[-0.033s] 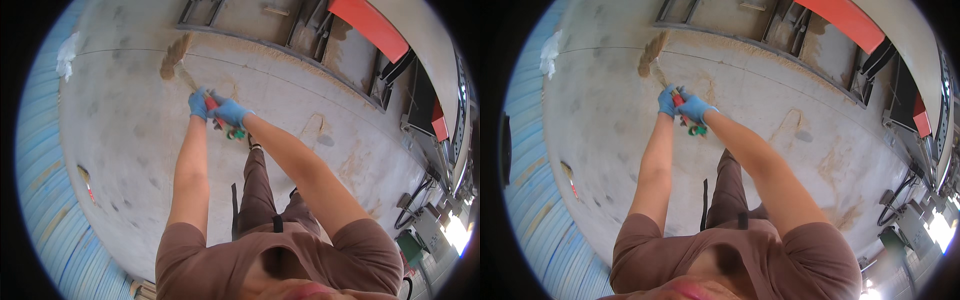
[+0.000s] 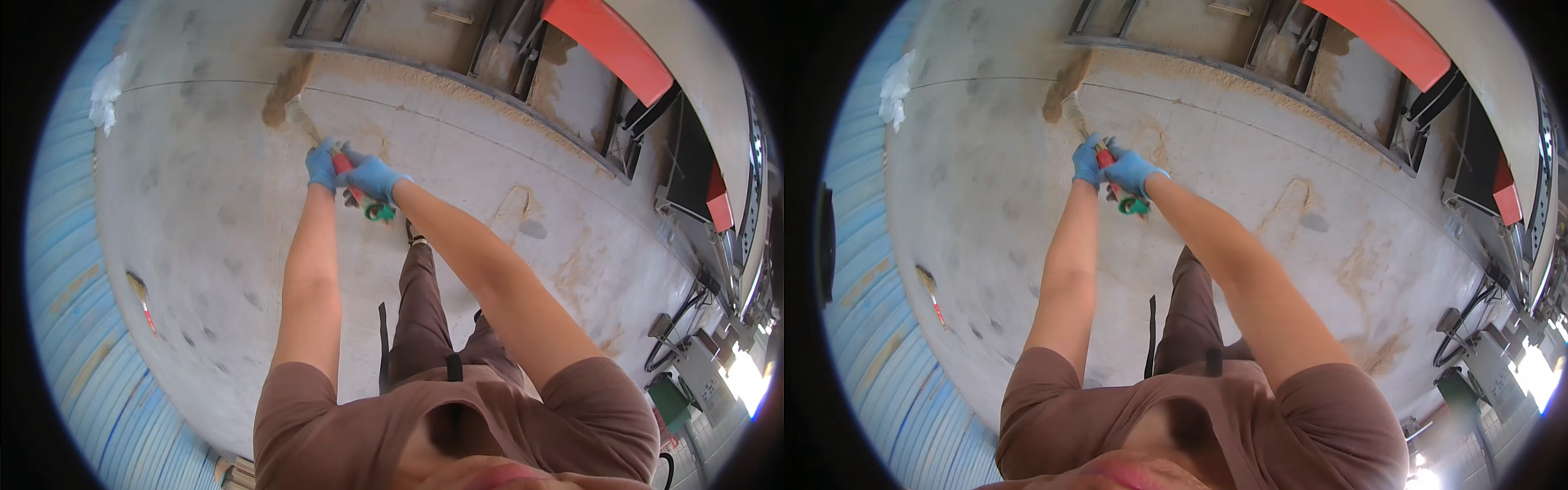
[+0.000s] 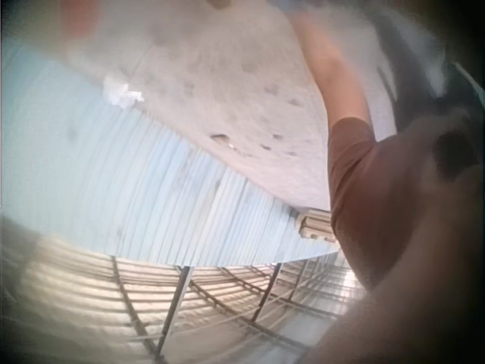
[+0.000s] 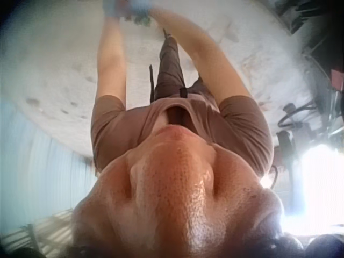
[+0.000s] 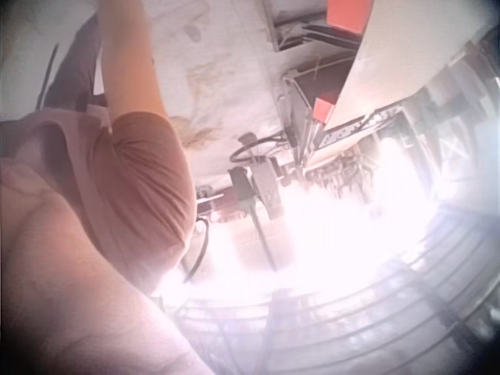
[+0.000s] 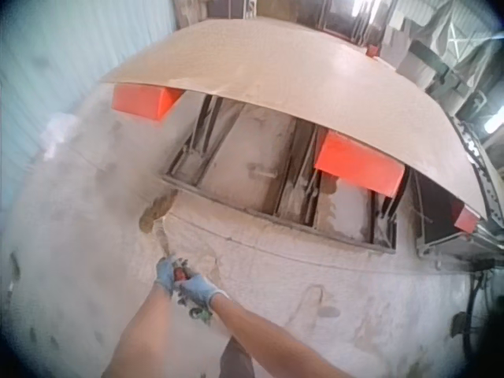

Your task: The person sweeps sawdust and debris on a concrete floor using a broom and dustpan. They gather the debris into piles and sweep it into the dustpan, then walk to a larger pile to add the collected debris.

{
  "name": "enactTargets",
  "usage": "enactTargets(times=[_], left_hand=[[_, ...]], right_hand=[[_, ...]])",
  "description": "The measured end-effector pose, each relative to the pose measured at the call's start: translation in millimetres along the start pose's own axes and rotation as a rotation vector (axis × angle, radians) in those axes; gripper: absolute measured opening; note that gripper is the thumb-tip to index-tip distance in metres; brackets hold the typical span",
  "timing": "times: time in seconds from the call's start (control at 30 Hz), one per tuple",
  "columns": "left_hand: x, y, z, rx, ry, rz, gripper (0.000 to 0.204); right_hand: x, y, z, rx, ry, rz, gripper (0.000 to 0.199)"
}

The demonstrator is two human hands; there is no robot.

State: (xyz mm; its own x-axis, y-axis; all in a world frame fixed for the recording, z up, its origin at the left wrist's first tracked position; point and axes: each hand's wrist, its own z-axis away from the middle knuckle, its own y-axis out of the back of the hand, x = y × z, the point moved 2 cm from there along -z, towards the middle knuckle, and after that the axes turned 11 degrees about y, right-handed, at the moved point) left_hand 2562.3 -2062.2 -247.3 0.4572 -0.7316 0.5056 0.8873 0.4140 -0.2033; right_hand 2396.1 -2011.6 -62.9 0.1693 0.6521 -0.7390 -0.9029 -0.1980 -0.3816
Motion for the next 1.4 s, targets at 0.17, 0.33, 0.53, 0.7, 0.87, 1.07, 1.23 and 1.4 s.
enactTargets(times=[0.17, 0.33, 0.53, 0.7, 0.87, 1.07, 1.23, 1.4], left_hand=[[-4, -31, -53, 0.079, 0.028, -0.528, 0.034], [-95, -91, 8, -0.017, -0.171, -0.728, 0.040], [-155, -144, 112, -0.165, 0.046, -1.050, 0.045], [-192, -165, 159, -0.256, 0.135, -1.266, 0.050], [-230, -170, 175, -0.411, 0.360, -1.106, 0.050], [-228, -168, 254, -0.464, 0.388, -0.876, 0.046], [-208, -147, 285, -0.303, 0.244, -0.744, 0.058], [-183, -126, 218, -0.115, -0.025, -0.652, 0.059]], right_hand=[[8, 31, -29, 0.202, -0.085, -0.229, 0.062], [46, 51, 56, 0.511, -0.060, -0.444, 0.062], [82, 52, 152, 0.817, 0.031, -0.455, 0.062], [95, 41, 201, 0.938, -0.035, -0.656, 0.067], [95, 28, 228, 1.063, -0.002, -0.734, 0.065], [67, 9, 295, 0.996, -0.101, -0.655, 0.067], [60, 6, 325, 0.774, -0.111, -0.498, 0.076], [76, 58, 271, 0.514, -0.071, 0.003, 0.076]])
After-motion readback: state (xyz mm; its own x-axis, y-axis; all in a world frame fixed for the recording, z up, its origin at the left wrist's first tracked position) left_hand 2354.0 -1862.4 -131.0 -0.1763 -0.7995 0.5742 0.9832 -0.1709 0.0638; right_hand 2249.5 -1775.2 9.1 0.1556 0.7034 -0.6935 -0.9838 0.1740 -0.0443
